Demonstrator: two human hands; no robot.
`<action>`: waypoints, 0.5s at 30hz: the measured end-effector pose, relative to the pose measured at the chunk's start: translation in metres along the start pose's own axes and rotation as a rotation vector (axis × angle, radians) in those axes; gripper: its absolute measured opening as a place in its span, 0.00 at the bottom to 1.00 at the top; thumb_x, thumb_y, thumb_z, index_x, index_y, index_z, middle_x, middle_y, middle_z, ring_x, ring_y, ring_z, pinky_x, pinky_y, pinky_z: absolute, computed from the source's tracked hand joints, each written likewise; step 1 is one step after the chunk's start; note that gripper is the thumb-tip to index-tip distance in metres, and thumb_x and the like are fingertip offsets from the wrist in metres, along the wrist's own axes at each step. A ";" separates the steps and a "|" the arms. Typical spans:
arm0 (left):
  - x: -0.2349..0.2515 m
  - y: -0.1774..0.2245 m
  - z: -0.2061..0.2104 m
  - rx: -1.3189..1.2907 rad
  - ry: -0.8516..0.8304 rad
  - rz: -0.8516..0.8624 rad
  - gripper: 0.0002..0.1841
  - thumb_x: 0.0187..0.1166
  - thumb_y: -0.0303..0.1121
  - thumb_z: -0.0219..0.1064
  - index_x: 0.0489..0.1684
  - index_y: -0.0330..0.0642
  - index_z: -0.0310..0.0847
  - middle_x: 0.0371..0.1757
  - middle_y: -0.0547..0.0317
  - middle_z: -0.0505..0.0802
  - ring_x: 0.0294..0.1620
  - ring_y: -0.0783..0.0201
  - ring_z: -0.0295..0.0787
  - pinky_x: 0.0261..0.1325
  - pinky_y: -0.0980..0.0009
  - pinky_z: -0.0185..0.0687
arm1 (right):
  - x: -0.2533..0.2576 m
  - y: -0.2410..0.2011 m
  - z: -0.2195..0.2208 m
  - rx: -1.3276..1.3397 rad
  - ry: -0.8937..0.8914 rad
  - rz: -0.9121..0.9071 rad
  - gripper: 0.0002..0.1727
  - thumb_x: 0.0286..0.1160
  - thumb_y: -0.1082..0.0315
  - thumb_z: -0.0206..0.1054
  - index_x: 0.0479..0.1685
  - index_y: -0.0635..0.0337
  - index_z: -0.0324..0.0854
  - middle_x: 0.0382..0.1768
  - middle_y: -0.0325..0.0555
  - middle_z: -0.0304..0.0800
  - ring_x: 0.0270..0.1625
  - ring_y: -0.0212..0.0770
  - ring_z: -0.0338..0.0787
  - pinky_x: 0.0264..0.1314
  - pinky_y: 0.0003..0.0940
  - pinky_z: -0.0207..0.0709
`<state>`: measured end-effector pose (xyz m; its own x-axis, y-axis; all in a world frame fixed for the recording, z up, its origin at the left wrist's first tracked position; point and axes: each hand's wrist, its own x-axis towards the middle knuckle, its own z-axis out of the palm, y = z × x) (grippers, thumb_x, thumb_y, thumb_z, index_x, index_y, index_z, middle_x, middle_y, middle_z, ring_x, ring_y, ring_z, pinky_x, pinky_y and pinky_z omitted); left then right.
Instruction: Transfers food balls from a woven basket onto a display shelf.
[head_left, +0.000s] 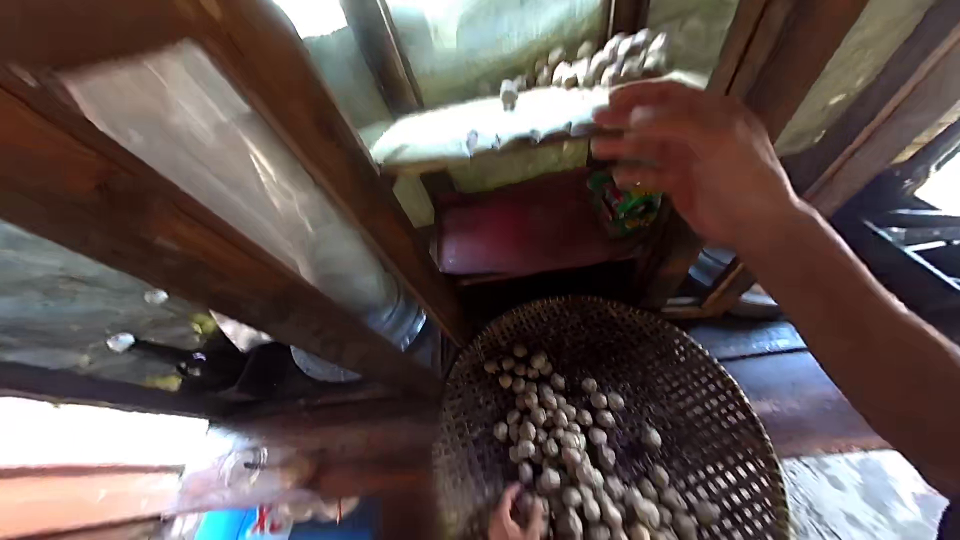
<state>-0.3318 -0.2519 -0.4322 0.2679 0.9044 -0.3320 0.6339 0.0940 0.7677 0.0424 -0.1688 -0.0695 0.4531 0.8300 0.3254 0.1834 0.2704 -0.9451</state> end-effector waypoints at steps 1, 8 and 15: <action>-0.002 0.002 -0.001 0.007 -0.001 -0.007 0.26 0.72 0.36 0.77 0.67 0.29 0.84 0.57 0.35 0.93 0.59 0.43 0.92 0.68 0.44 0.84 | -0.045 0.025 0.003 -0.119 -0.114 0.015 0.17 0.88 0.62 0.55 0.69 0.53 0.79 0.61 0.41 0.91 0.55 0.37 0.94 0.51 0.34 0.91; -0.004 0.018 -0.004 0.177 -0.026 -0.054 0.28 0.74 0.43 0.77 0.69 0.35 0.84 0.65 0.33 0.90 0.68 0.36 0.86 0.73 0.39 0.77 | -0.259 0.224 -0.006 -0.798 -0.525 0.710 0.60 0.65 0.36 0.77 0.94 0.60 0.53 0.90 0.70 0.55 0.89 0.73 0.60 0.85 0.69 0.61; -0.010 0.027 0.008 0.194 -0.106 -0.075 0.28 0.81 0.47 0.70 0.67 0.31 0.83 0.63 0.31 0.89 0.68 0.37 0.86 0.73 0.43 0.78 | -0.326 0.233 0.042 -0.836 -0.513 0.846 0.64 0.55 0.23 0.74 0.96 0.42 0.51 0.92 0.62 0.54 0.89 0.71 0.58 0.78 0.77 0.61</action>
<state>-0.3113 -0.2618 -0.4128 0.2831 0.8483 -0.4475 0.7796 0.0683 0.6226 -0.0994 -0.3555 -0.3973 0.3453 0.7342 -0.5846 0.5768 -0.6574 -0.4849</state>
